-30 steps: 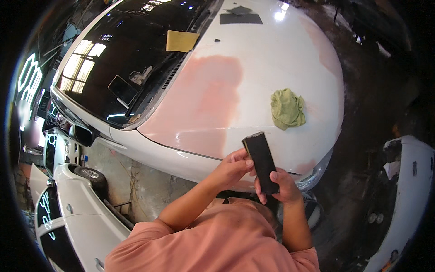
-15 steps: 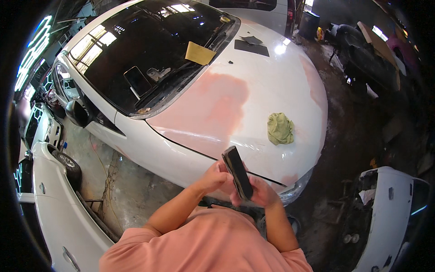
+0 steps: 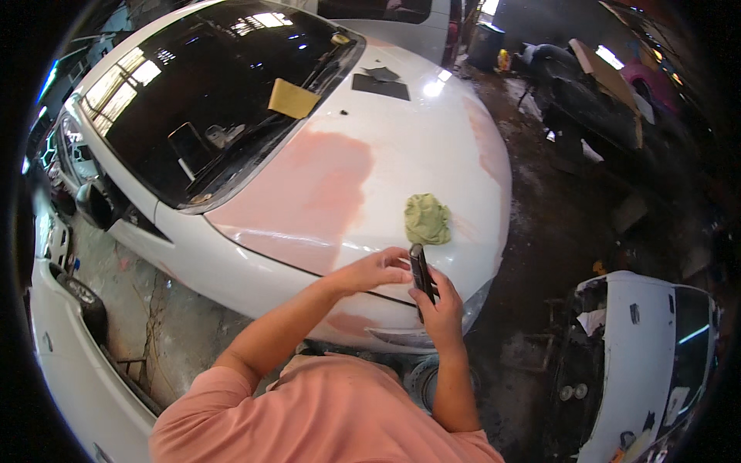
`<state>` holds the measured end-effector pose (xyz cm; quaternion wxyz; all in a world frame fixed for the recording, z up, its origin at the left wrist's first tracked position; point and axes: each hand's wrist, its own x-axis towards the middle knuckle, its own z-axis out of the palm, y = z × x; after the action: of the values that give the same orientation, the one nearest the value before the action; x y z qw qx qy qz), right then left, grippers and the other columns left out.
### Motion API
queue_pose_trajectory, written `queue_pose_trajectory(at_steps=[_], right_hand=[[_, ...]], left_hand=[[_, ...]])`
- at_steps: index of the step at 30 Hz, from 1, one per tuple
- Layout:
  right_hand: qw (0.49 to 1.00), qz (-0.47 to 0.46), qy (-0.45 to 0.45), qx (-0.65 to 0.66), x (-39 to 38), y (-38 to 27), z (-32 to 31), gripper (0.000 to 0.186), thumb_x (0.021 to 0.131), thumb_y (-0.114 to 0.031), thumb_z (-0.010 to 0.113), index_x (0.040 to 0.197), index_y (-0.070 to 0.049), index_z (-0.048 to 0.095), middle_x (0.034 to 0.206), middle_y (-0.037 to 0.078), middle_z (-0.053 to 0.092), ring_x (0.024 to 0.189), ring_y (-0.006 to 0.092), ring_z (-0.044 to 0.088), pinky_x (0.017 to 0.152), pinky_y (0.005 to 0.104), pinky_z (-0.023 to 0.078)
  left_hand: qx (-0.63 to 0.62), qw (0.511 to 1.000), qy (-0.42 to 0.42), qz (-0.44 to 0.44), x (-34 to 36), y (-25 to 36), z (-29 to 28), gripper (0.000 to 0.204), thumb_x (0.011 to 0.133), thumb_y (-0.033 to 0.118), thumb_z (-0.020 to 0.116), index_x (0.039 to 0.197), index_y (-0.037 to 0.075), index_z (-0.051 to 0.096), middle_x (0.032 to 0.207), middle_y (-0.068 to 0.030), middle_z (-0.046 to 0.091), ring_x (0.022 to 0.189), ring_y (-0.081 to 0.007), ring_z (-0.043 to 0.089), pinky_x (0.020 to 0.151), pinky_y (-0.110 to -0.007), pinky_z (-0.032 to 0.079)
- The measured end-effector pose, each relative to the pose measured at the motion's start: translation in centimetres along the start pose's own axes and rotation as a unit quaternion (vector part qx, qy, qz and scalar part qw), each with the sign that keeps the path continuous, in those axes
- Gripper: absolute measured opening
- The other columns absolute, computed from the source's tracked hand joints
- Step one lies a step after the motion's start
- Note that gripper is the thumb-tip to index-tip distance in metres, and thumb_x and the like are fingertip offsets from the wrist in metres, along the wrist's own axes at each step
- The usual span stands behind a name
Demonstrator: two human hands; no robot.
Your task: The person sands the hood of a white car using a sanding block and a cloth, frequently dipping the block into a bucket of water.
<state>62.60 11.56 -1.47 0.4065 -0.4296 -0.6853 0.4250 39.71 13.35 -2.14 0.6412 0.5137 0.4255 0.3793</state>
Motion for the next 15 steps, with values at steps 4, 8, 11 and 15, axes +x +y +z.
queue_pose_trajectory(at_steps=[4,8,11,15], right_hand=[[0.992,0.04,0.095,-0.078,-3.5,4.0,-4.5,0.052,0.098,-0.007,0.076,0.147,0.002,0.061,0.135,0.016,0.07,0.126,0.0244,0.066,0.105,0.0374,0.053],[0.98,0.068,0.177,-0.063,-7.8,8.3,-6.5,0.048,0.1,-0.013,0.073,0.145,0.001,0.064,0.14,0.021,0.069,0.128,0.0325,0.066,0.111,0.0425,0.05],[0.975,0.097,0.19,-0.07,-9.1,9.4,-7.0,0.045,0.103,-0.013,0.068,0.145,0.002,0.064,0.144,0.021,0.066,0.132,0.0341,0.064,0.114,0.0433,0.047],[0.982,0.043,0.136,-0.124,-6.3,9.8,-6.7,0.043,0.103,-0.012,0.066,0.144,0.001,0.064,0.139,0.021,0.067,0.131,0.0358,0.063,0.113,0.0451,0.047]], left_hand=[[0.451,0.861,0.166,0.164,8.3,0.3,-2.1,0.087,0.091,0.055,0.082,0.162,0.016,0.051,0.166,-0.0244,0.043,0.152,-0.048,0.04,0.123,-0.057,0.037],[0.669,0.718,0.135,0.138,15.5,1.2,-0.1,0.095,0.084,0.076,0.074,0.162,0.028,0.052,0.173,-0.0224,0.034,0.157,-0.0603,0.023,0.12,-0.077,0.026],[0.71,0.689,0.094,0.112,17.2,0.2,-0.2,0.079,0.084,0.073,0.074,0.146,0.025,0.067,0.163,-0.0163,0.047,0.154,-0.0552,0.032,0.112,-0.081,0.032],[0.686,0.692,0.118,0.193,15.1,-2.6,-3.6,0.04,0.087,0.051,0.076,0.109,0.017,0.077,0.126,-0.0103,0.069,0.128,-0.0401,0.06,0.099,-0.062,0.051]])
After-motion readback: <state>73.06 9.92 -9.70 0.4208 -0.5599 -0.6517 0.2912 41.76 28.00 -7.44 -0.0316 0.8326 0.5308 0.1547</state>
